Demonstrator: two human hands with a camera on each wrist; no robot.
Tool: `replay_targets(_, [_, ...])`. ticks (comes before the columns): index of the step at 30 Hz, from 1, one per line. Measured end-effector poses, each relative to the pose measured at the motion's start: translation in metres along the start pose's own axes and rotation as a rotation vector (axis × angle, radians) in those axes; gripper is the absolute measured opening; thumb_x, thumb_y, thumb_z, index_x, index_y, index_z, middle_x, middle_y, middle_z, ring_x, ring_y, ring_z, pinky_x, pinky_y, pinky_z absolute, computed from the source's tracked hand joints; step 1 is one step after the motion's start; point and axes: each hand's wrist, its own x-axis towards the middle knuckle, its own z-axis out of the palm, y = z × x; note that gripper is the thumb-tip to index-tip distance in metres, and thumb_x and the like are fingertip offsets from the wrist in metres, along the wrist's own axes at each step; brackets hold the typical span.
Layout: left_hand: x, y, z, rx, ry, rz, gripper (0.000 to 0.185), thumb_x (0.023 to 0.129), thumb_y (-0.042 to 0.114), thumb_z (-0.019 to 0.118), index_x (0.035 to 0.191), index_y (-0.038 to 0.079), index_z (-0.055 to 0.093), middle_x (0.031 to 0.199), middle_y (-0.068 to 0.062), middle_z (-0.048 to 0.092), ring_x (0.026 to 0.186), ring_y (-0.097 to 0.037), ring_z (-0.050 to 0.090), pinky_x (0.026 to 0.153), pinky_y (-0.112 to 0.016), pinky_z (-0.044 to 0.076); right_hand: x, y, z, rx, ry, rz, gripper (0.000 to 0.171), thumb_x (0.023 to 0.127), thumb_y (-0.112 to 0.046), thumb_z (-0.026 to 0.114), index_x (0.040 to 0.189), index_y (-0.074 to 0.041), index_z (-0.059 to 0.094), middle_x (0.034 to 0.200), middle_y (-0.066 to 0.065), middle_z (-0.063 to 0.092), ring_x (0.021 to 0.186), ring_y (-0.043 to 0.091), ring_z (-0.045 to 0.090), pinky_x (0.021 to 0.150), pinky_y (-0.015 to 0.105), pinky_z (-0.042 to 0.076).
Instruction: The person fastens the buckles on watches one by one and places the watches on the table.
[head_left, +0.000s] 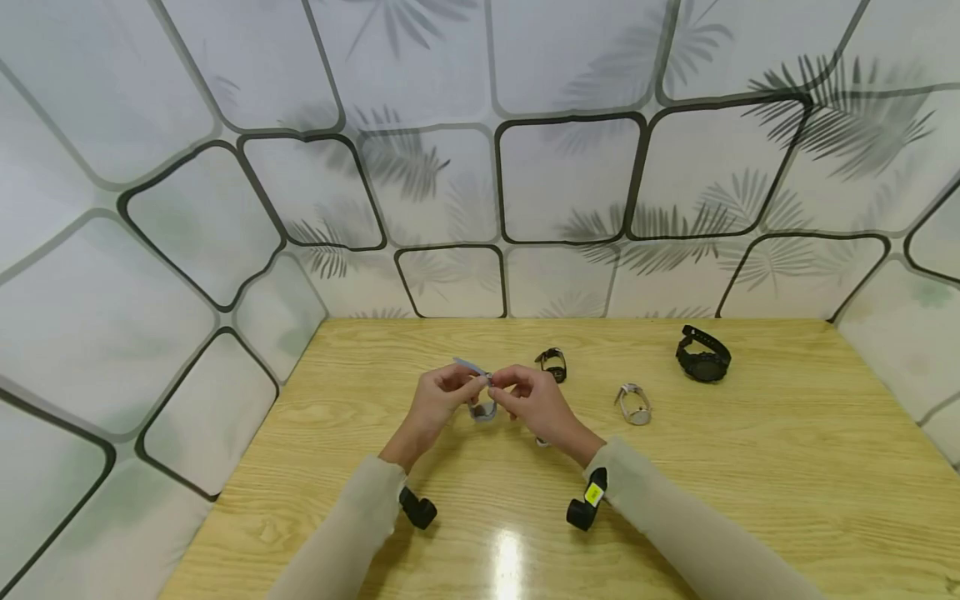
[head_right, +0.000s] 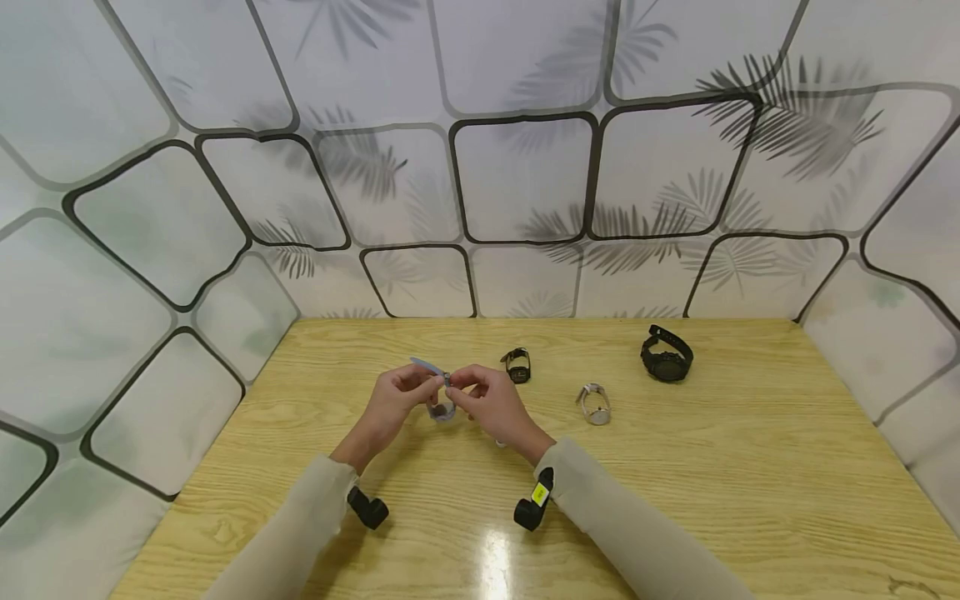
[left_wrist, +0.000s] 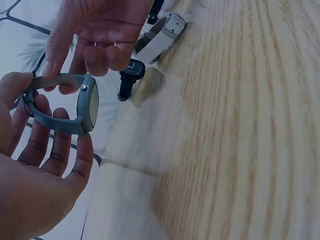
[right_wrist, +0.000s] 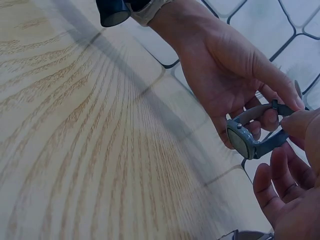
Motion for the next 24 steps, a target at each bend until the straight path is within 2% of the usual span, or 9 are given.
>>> replay_targets(3, [0.0,0.003,0.001,0.028,0.01,0.009,0.018,0.097,0.022,0.075,0.101,0.005,0.076,0.088,-0.027,0.066,0.075,-0.025,0.063,0.074,-0.034,0.057,0.001,0.0,-0.002,0.004,-0.018,0.0,0.022,0.1,-0.023,0.071,0.117,-0.009,0.072,0.105,0.011,0.071,0.078,0.045,0.065,0.065,0.049,0.059])
replay_targets(6, [0.002,0.007,0.001,0.069,0.018,0.038,0.021,0.096,0.025,0.076,0.099,0.004,0.077,0.09,-0.032,0.065,0.074,-0.03,0.064,0.07,-0.034,0.057,0.005,-0.002,-0.008,-0.002,-0.035,0.001,0.023,0.101,-0.023,0.07,0.121,-0.01,0.07,0.108,0.011,0.071,0.084,0.045,0.067,0.069,0.051,0.06])
replay_targets(11, [0.006,0.011,0.001,0.218,0.027,0.129,0.017,0.095,0.023,0.077,0.097,0.006,0.078,0.08,-0.019,0.069,0.069,-0.038,0.062,0.061,-0.032,0.053,0.015,-0.013,-0.022,-0.077,-0.035,-0.041,0.026,0.102,-0.023,0.068,0.126,-0.012,0.069,0.114,0.008,0.071,0.085,0.046,0.068,0.071,0.054,0.059])
replay_targets(13, [0.007,0.012,0.001,0.31,0.033,0.16,0.014,0.095,0.022,0.078,0.098,0.009,0.08,0.078,-0.012,0.071,0.068,-0.032,0.063,0.061,-0.029,0.053,0.019,-0.018,-0.026,-0.123,-0.038,-0.065,0.026,0.102,-0.022,0.067,0.127,-0.012,0.07,0.116,0.007,0.071,0.084,0.044,0.068,0.07,0.055,0.059])
replay_targets(17, [0.008,0.013,0.004,0.461,0.046,0.204,0.009,0.092,0.02,0.081,0.095,0.012,0.082,0.076,-0.003,0.073,0.065,-0.017,0.065,0.061,-0.026,0.054,0.024,-0.028,-0.029,-0.208,-0.057,-0.069,0.026,0.103,-0.023,0.067,0.127,-0.013,0.071,0.116,0.005,0.071,0.079,0.031,0.068,0.062,0.045,0.059])
replay_targets(21, [0.009,0.011,0.007,0.525,0.058,0.243,0.009,0.091,0.017,0.081,0.095,0.009,0.082,0.074,-0.002,0.074,0.061,-0.01,0.062,0.059,-0.025,0.054,0.026,-0.038,-0.028,-0.283,-0.078,-0.073,0.029,0.101,-0.026,0.069,0.127,-0.014,0.072,0.109,0.002,0.069,0.075,0.019,0.066,0.057,0.034,0.054])
replay_targets(24, [0.009,0.01,0.008,0.551,0.063,0.265,0.011,0.09,0.016,0.082,0.098,0.008,0.083,0.073,-0.001,0.073,0.059,-0.009,0.059,0.057,-0.024,0.052,0.027,-0.041,-0.025,-0.317,-0.099,-0.094,0.03,0.1,-0.027,0.071,0.127,-0.015,0.072,0.105,0.003,0.066,0.077,0.022,0.066,0.057,0.034,0.053])
